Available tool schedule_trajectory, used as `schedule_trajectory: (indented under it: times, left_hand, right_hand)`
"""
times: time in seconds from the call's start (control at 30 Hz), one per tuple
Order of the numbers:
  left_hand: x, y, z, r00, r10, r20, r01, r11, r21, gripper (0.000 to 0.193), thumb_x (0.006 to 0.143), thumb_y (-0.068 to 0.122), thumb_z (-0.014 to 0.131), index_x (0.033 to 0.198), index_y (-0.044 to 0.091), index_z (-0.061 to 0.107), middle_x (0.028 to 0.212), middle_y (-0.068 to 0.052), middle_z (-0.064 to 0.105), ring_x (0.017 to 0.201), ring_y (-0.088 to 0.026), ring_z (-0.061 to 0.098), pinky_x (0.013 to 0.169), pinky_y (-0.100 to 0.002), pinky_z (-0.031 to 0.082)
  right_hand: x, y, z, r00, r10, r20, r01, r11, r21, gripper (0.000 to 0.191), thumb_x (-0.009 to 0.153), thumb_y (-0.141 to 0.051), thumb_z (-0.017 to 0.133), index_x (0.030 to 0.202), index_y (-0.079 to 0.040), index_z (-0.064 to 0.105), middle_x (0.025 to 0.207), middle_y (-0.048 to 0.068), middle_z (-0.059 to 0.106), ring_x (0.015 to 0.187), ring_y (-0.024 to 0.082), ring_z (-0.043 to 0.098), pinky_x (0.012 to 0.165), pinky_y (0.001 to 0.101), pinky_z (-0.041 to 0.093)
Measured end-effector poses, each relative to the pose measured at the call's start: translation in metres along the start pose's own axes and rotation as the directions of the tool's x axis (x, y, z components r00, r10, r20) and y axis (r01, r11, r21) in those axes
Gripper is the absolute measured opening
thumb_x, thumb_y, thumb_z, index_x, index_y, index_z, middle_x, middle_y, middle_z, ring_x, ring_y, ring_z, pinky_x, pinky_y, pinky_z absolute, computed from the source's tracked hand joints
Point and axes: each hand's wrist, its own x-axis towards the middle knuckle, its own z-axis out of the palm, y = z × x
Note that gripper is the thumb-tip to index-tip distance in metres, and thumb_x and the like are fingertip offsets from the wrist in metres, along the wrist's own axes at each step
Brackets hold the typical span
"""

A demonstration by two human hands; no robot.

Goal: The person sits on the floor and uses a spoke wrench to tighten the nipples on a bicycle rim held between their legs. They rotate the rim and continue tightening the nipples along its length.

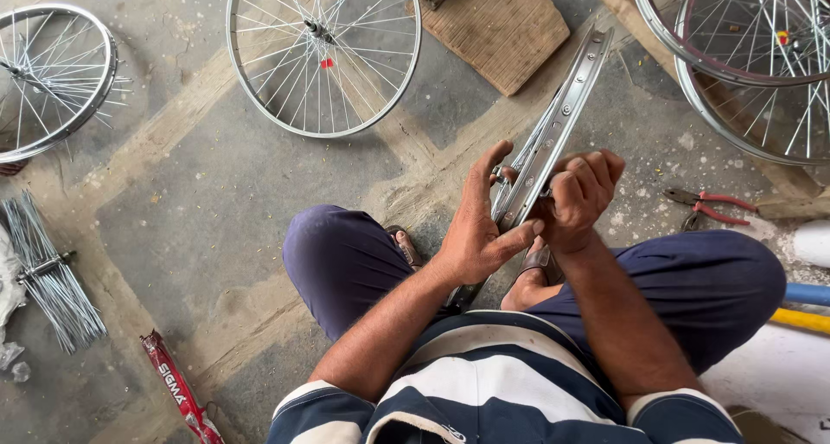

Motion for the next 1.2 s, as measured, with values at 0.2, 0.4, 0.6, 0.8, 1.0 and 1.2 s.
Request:
schedule_trajectory:
  times: [0.2, 0.4, 0.6, 0.8, 1.0, 1.2]
  left_hand:
    - [-0.001, 0.003, 0.0, 1.0, -0.006, 0.024, 0.007, 0.998, -0.065, 0.102, 0.093, 0.038, 0.077, 0.167, 0.003, 0.016, 0.167, -0.026, 0.032, 0.158, -0.038, 0.036, 0.132, -0.05, 0.032]
    - [-0.003, 0.003, 0.004, 0.999, -0.011, 0.043, 0.012, 1.0, -0.024, 0.101, 0.092, 0.034, 0.078, 0.166, 0.003, 0.017, 0.165, -0.025, 0.034, 0.157, -0.039, 0.037, 0.13, -0.05, 0.033]
    - [-0.008, -0.001, 0.009, 0.999, -0.024, 0.025, 0.027, 0.992, -0.124, 0.103, 0.091, 0.036, 0.08, 0.167, 0.002, 0.019, 0.167, -0.024, 0.035, 0.157, -0.036, 0.038, 0.13, -0.048, 0.033]
    - [0.0, 0.014, 0.007, 0.995, -0.094, 0.018, 0.095, 0.956, -0.279, 0.11, 0.087, 0.045, 0.08, 0.165, -0.001, 0.019, 0.164, -0.023, 0.036, 0.149, -0.035, 0.041, 0.122, -0.047, 0.039]
    - [0.0, 0.028, 0.001, 0.997, -0.075, 0.03, 0.078, 0.987, -0.138, 0.112, 0.089, 0.055, 0.076, 0.166, 0.0, 0.016, 0.167, -0.027, 0.03, 0.159, -0.039, 0.03, 0.128, -0.052, 0.029]
    - [0.0, 0.026, 0.002, 0.994, -0.082, 0.067, 0.088, 0.993, -0.084, 0.113, 0.089, 0.061, 0.072, 0.165, 0.001, 0.014, 0.166, -0.029, 0.028, 0.161, -0.041, 0.025, 0.13, -0.055, 0.024]
  right_hand:
    - [-0.014, 0.002, -0.008, 0.934, 0.259, 0.248, -0.355, 0.765, 0.538, 0.02, 0.107, -0.017, 0.07, 0.11, 0.001, 0.062, 0.103, 0.011, 0.069, 0.09, 0.027, 0.071, 0.077, 0.0384, 0.057]
    - [-0.026, 0.02, -0.021, 0.96, 0.112, 0.257, -0.209, 0.896, 0.391, 0.013, 0.095, -0.004, 0.073, 0.103, -0.005, 0.062, 0.096, 0.01, 0.068, 0.092, 0.027, 0.069, 0.074, 0.0345, 0.054]
    - [-0.063, 0.035, -0.019, 0.81, 0.381, 0.445, -0.582, 0.615, 0.533, 0.016, 0.098, 0.0, 0.07, 0.114, 0.0, 0.071, 0.107, 0.008, 0.075, 0.098, 0.013, 0.071, 0.084, 0.0297, 0.057]
    - [-0.063, 0.039, -0.007, 0.647, 0.388, 0.656, -0.756, 0.214, 0.618, 0.03, 0.102, -0.003, 0.059, 0.132, 0.003, 0.064, 0.122, 0.011, 0.072, 0.114, 0.017, 0.066, 0.097, 0.0288, 0.053]
    - [-0.032, 0.029, -0.015, 0.709, 0.301, 0.638, -0.7, 0.411, 0.584, 0.039, 0.104, -0.012, 0.05, 0.139, 0.002, 0.059, 0.132, 0.015, 0.07, 0.116, 0.023, 0.07, 0.095, 0.0323, 0.057]
    - [-0.012, 0.013, -0.032, 0.708, 0.295, 0.642, -0.687, 0.498, 0.529, 0.051, 0.089, -0.016, 0.067, 0.136, 0.003, 0.059, 0.117, 0.017, 0.075, 0.106, 0.025, 0.075, 0.09, 0.0361, 0.06]
